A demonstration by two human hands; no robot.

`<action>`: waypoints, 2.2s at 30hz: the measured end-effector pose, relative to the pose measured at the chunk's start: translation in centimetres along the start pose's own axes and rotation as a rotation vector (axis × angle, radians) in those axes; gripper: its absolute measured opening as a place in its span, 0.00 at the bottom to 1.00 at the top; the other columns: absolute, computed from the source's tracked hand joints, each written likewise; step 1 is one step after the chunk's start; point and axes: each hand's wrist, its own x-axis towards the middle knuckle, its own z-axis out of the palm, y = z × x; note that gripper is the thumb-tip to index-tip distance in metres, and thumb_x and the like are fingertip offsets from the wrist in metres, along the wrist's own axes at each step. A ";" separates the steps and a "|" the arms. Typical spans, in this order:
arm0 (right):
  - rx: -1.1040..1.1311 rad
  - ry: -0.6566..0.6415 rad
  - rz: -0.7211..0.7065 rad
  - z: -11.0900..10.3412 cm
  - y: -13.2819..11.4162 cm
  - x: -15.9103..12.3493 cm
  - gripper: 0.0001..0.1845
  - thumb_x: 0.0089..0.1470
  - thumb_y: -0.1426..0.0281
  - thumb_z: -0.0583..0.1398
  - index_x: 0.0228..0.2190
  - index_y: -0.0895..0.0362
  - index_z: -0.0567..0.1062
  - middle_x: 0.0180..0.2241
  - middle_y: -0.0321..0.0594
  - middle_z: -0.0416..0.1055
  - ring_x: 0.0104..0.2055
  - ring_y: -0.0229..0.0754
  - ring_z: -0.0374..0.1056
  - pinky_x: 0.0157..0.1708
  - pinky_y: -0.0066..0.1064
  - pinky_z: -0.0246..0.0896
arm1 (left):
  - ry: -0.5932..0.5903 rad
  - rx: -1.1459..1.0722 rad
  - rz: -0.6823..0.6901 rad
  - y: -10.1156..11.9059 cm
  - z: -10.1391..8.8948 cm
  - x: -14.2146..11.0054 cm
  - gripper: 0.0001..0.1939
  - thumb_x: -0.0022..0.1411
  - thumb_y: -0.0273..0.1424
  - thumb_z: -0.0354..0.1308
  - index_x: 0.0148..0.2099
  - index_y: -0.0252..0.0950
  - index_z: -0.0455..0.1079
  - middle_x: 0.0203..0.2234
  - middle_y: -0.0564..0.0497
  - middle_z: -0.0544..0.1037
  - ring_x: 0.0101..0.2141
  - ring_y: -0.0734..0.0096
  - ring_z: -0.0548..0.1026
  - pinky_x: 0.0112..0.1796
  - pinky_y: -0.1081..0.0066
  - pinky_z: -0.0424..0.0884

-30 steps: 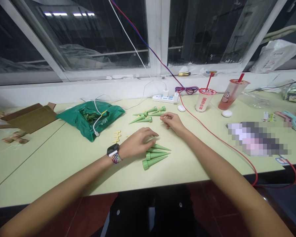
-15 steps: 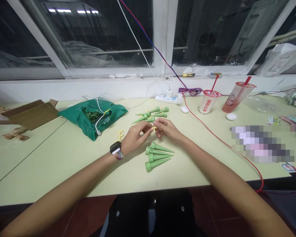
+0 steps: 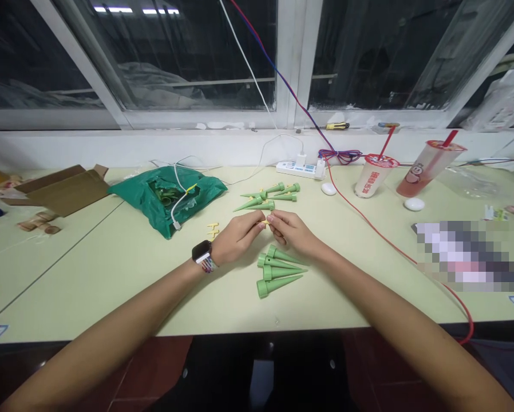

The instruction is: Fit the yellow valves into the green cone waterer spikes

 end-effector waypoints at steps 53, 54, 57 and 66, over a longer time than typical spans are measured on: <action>-0.109 0.115 -0.148 -0.1 -0.3 -0.3 0.15 0.57 0.57 0.70 0.36 0.55 0.76 0.33 0.35 0.72 0.25 0.34 0.69 0.26 0.30 0.67 | 0.208 -0.127 -0.087 0.2 2.0 -0.7 0.18 0.79 0.42 0.43 0.36 0.39 0.60 0.27 0.53 0.69 0.29 0.68 0.67 0.34 0.67 0.60; -0.106 0.118 -0.154 -0.2 -0.3 -0.3 0.16 0.56 0.58 0.71 0.37 0.55 0.75 0.34 0.35 0.72 0.25 0.34 0.69 0.26 0.31 0.67 | 0.215 -0.144 -0.091 0.2 2.1 -0.6 0.19 0.79 0.43 0.43 0.36 0.39 0.59 0.27 0.53 0.68 0.28 0.68 0.67 0.33 0.67 0.60; -0.107 0.129 -0.175 -0.1 -0.1 -0.3 0.16 0.55 0.59 0.71 0.37 0.54 0.75 0.37 0.37 0.72 0.26 0.35 0.68 0.26 0.31 0.68 | 0.232 -0.199 -0.114 0.3 2.1 -0.5 0.21 0.79 0.45 0.44 0.34 0.39 0.59 0.26 0.54 0.68 0.28 0.68 0.66 0.33 0.67 0.61; -0.019 0.130 -0.078 0.0 -0.2 -0.1 0.21 0.59 0.51 0.67 0.42 0.54 0.76 0.36 0.37 0.74 0.24 0.35 0.70 0.26 0.32 0.71 | 0.225 -0.189 -0.126 0.2 2.1 -0.5 0.22 0.78 0.46 0.44 0.34 0.39 0.62 0.26 0.53 0.70 0.28 0.68 0.68 0.34 0.66 0.61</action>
